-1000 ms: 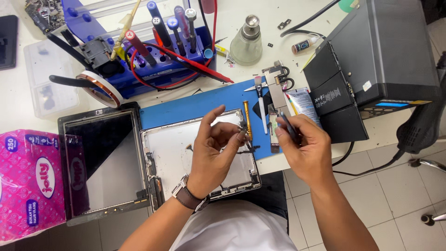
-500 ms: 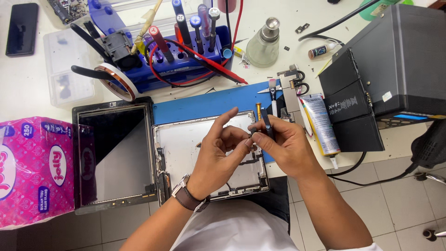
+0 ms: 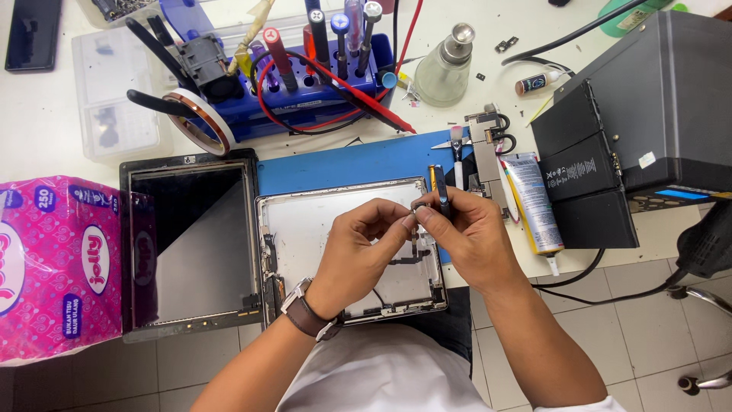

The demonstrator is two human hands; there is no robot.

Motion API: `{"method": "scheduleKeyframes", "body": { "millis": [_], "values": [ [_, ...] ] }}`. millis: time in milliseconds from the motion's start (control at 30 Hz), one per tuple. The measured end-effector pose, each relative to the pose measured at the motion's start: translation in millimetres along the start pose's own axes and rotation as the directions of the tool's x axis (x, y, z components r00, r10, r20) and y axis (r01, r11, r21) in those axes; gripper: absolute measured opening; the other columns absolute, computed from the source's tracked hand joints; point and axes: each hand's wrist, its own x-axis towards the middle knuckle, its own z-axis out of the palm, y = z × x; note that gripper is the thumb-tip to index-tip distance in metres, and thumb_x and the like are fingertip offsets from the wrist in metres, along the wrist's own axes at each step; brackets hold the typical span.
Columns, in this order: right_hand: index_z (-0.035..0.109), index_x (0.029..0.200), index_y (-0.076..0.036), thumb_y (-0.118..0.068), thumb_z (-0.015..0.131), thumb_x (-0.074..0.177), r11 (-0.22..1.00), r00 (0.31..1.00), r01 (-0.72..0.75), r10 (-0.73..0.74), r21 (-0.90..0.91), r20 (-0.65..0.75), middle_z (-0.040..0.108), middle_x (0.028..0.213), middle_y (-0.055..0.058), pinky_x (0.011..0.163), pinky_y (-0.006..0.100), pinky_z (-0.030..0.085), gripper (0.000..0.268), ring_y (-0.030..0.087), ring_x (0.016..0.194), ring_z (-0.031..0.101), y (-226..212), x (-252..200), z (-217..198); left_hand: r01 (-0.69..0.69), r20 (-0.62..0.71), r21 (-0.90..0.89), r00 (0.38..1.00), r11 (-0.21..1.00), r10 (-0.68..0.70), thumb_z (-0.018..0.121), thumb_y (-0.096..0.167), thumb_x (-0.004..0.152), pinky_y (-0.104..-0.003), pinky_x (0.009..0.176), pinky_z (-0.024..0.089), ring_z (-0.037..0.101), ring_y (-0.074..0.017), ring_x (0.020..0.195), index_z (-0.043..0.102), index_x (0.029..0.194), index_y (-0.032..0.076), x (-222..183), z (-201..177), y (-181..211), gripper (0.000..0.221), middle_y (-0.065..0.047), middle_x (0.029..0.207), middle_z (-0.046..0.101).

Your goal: The person uses a small flathead screwdriver to pry and remove a black plastic bracket from the back of a silver laptop chassis. They then use a gold-handled screwdriver to unscrew and remove several screws from the chassis, placing them on the workbench.

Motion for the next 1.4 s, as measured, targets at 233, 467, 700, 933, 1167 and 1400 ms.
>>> {"method": "scheduleKeyframes", "body": {
  "millis": [233, 467, 700, 933, 1167, 1400],
  "values": [
    [0.068, 0.114, 0.009, -0.005, 0.066, 0.093, 0.958, 0.996, -0.092, 0.088, 0.27, 0.028, 0.068, 0.081, 0.017, 0.049, 0.019, 0.037, 0.025, 0.01, 0.065, 0.052, 16, -11, 0, 0.119, 0.008, -0.166, 0.993, 0.979, -0.119, 0.074, 0.017, 0.093, -0.028, 0.074, 0.06, 0.071, -0.0149, 0.079, 0.074, 0.098, 0.001, 1, -8, -5, 0.017, -0.012, 0.079, 0.075],
    [0.068, 0.114, 0.012, 0.002, 0.067, 0.089, 0.956, 0.996, -0.092, 0.087, 0.279, 0.031, 0.065, 0.08, 0.017, 0.047, 0.018, 0.035, 0.027, 0.008, 0.062, 0.048, 16, -8, 7, 0.127, 0.005, -0.197, 0.992, 0.972, -0.129, 0.073, 0.017, 0.094, -0.029, 0.076, 0.06, 0.071, -0.0162, 0.082, 0.073, 0.099, 0.0, 0, -10, -4, 0.018, -0.012, 0.082, 0.074],
    [0.07, 0.112, 0.012, 0.004, 0.07, 0.091, 0.967, 0.995, -0.067, 0.085, 0.247, -0.06, 0.06, 0.077, 0.013, 0.046, 0.019, 0.037, 0.023, 0.009, 0.062, 0.049, 12, -4, 14, 0.029, -0.048, -0.058, 0.998, 0.998, -0.032, 0.07, 0.015, 0.096, -0.031, 0.078, 0.059, 0.073, -0.0157, 0.085, 0.074, 0.1, 0.003, -2, -12, -4, 0.012, -0.011, 0.082, 0.076],
    [0.07, 0.095, 0.007, 0.002, 0.07, 0.094, 0.989, 0.992, -0.049, 0.065, 0.138, -0.11, 0.058, 0.067, 0.011, 0.044, 0.019, 0.037, 0.006, 0.008, 0.056, 0.049, 14, 1, 16, -0.054, -0.084, 0.042, 0.995, 0.998, 0.057, 0.07, 0.015, 0.096, -0.03, 0.074, 0.057, 0.067, -0.0123, 0.078, 0.075, 0.098, 0.006, -3, -11, -4, 0.01, -0.009, 0.077, 0.074],
    [0.067, 0.092, 0.004, -0.001, 0.065, 0.096, 0.99, 0.99, -0.072, 0.085, 0.119, -0.112, 0.058, 0.068, 0.012, 0.044, 0.02, 0.036, 0.007, 0.008, 0.057, 0.046, 19, -3, 19, -0.067, -0.06, 0.037, 0.996, 0.997, 0.069, 0.069, 0.015, 0.097, -0.03, 0.072, 0.058, 0.066, -0.0122, 0.076, 0.074, 0.099, 0.006, -4, -11, -7, 0.01, -0.01, 0.077, 0.074],
    [0.068, 0.097, 0.003, 0.0, 0.067, 0.099, 0.998, 0.997, 0.009, -0.004, 0.061, -0.075, 0.063, 0.072, 0.015, 0.045, 0.022, 0.043, 0.004, 0.01, 0.057, 0.052, 10, 3, 12, -0.05, -0.104, -0.206, 0.994, 0.977, 0.029, 0.063, 0.015, 0.102, -0.03, 0.074, 0.064, 0.072, -0.0181, 0.083, 0.065, 0.11, 0.002, 2, -21, 1, 0.016, -0.015, 0.092, 0.074]
  ]
}}
